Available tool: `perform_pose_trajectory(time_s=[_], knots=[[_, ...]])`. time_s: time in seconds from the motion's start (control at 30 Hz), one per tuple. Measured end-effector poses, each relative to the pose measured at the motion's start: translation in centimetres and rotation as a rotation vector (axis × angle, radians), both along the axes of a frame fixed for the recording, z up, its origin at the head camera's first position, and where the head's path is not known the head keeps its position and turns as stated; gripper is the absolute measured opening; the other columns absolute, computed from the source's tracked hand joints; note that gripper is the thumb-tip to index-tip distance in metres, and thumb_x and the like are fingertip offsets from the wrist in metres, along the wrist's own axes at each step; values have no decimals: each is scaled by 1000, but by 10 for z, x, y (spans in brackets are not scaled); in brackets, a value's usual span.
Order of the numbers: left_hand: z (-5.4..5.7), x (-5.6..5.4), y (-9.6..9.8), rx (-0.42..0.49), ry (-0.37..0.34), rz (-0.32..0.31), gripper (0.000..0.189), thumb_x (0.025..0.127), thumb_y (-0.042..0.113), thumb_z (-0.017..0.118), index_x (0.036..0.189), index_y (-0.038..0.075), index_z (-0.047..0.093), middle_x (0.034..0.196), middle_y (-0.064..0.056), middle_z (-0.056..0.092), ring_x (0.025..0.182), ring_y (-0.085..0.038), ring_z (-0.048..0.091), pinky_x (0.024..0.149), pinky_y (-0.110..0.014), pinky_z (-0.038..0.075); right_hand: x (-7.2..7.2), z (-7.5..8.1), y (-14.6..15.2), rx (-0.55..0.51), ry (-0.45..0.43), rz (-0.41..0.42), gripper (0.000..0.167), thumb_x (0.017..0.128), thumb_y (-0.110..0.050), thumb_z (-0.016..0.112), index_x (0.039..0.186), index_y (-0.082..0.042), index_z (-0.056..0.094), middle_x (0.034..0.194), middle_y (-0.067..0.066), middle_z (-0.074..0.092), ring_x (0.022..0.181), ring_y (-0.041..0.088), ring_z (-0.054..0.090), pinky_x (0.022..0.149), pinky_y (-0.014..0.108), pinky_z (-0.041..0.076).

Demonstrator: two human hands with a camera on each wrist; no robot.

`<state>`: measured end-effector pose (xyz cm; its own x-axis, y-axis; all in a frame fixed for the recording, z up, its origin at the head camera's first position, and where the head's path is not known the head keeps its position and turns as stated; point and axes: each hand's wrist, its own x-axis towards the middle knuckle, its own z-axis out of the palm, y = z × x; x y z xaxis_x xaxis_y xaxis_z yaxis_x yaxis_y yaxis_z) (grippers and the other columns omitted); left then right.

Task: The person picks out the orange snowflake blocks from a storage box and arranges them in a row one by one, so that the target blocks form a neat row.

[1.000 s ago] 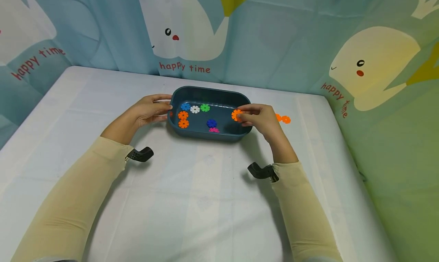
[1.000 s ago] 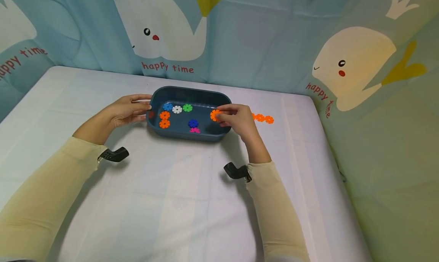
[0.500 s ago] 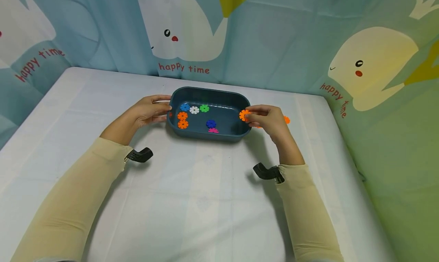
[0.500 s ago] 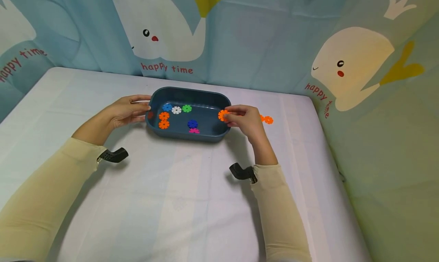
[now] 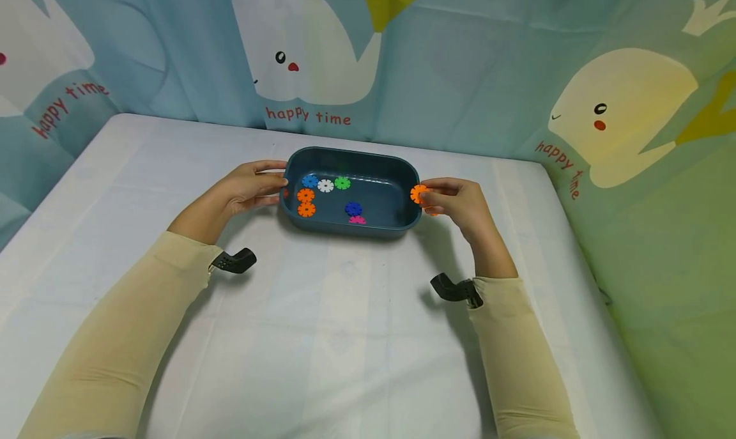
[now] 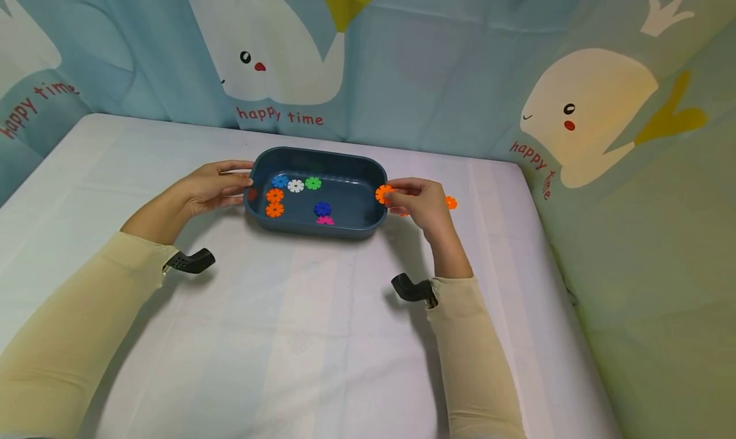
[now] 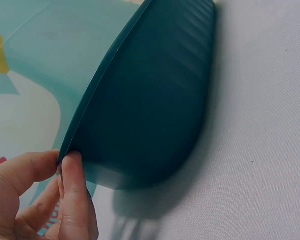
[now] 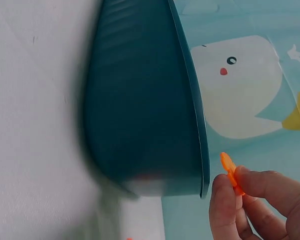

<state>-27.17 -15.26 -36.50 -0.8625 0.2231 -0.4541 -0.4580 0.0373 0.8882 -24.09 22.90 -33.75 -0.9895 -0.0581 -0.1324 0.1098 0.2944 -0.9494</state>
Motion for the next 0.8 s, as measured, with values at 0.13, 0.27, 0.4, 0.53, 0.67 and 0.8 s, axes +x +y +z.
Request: perform_pose_trajectory(time_s=[0.13, 0.27, 0.4, 0.53, 0.67, 0.8], knots=[[0, 0, 0, 0, -1, 2, 58, 99, 10, 59, 152, 13, 37, 136, -5, 49, 103, -10, 63, 73, -18, 57, -1, 0, 5, -27, -3, -8, 36, 89, -7, 71, 121, 9, 63, 90, -2, 73, 76, 14, 71, 76, 30, 60], [1, -1, 1, -2, 2, -5, 58, 99, 10, 59, 152, 14, 36, 142, -7, 46, 108, -11, 62, 73, -18, 57, -1, 0, 11, -31, -4, 3, 38, 90, -5, 69, 123, 11, 60, 90, -3, 71, 79, 11, 71, 77, 29, 60], [2, -2, 1, -9, 2, -8, 58, 99, 11, 58, 152, 14, 37, 145, -6, 44, 114, -14, 59, 74, -18, 57, 0, 1, 16, -2, 0, -1, 38, 91, -4, 68, 124, 12, 60, 88, -5, 70, 78, 9, 70, 74, 25, 59], [2, -2, 1, -10, 0, -7, 57, 99, 10, 58, 152, 14, 37, 141, -4, 46, 112, -13, 60, 74, -18, 57, 0, 3, 20, 46, 6, -11, 38, 92, -8, 68, 123, 11, 60, 88, -7, 69, 76, 6, 70, 71, 23, 59], [2, -2, 0, -2, -1, -3, 57, 99, 10, 58, 152, 14, 38, 139, -4, 48, 106, -10, 62, 74, -18, 57, -1, 2, 25, 64, 15, -19, 39, 93, -9, 67, 124, 12, 59, 87, -10, 68, 74, 6, 70, 69, 20, 58], [0, -1, -1, -3, 1, -1, 57, 99, 10, 58, 152, 14, 37, 138, -4, 48, 106, -10, 62, 73, -18, 57, -3, -2, 30, 60, 14, -33, 38, 94, -8, 65, 125, 13, 58, 87, -12, 68, 75, 7, 70, 68, 20, 58]])
